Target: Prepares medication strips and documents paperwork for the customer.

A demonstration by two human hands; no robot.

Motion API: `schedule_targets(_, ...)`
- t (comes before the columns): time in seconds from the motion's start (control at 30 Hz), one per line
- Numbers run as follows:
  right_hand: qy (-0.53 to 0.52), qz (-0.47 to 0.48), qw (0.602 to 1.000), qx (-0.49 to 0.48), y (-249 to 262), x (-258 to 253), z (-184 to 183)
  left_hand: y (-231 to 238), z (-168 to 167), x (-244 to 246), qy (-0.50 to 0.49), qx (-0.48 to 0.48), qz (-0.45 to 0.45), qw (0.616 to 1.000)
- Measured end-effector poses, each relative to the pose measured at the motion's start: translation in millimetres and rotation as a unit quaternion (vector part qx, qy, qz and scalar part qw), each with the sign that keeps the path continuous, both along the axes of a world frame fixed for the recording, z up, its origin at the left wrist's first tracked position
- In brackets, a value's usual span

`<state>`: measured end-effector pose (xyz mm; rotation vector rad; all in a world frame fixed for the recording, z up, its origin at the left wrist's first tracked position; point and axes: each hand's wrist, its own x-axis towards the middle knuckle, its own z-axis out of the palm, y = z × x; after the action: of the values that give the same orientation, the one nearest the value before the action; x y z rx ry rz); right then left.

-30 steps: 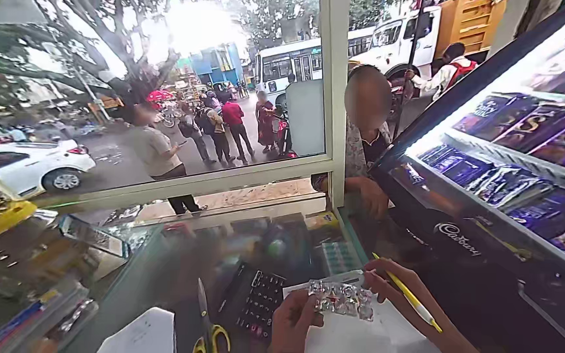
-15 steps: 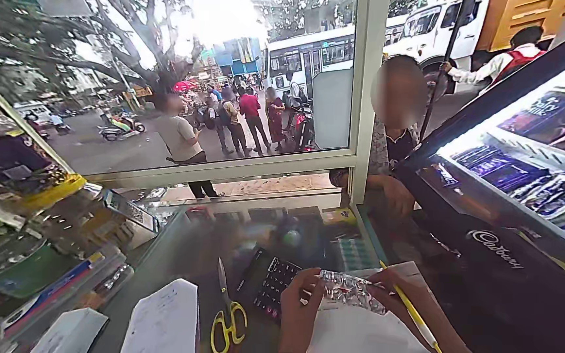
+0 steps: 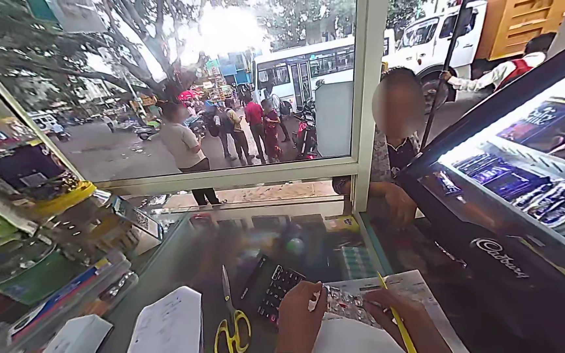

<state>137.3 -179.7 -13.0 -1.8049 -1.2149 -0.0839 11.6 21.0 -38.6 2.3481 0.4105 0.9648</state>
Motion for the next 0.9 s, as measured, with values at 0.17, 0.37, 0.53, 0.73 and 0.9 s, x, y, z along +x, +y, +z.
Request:
schedule_targets(0.17,-0.025,0.003,1.000,0.002,0,-1,-1,-1,5,-1,0.031,-0.046,-0.016,0.998)
schedule_targets(0.37,-0.031,0.029,0.999,0.023,5,-11,-6,-1,4,1,0.062,-0.061,-0.013,0.996)
schedule_targets(0.53,-0.037,0.041,0.998,0.022,6,-14,-7,3,-1,5,0.042,-0.104,-0.040,0.993)
schedule_targets(0.73,-0.035,0.029,0.999,0.021,5,-15,-5,3,2,3,0.039,-0.124,-0.040,0.991)
schedule_targets(0.9,-0.042,0.030,0.998,0.027,5,-15,-5,2,1,3,0.048,-0.080,-0.041,0.995)
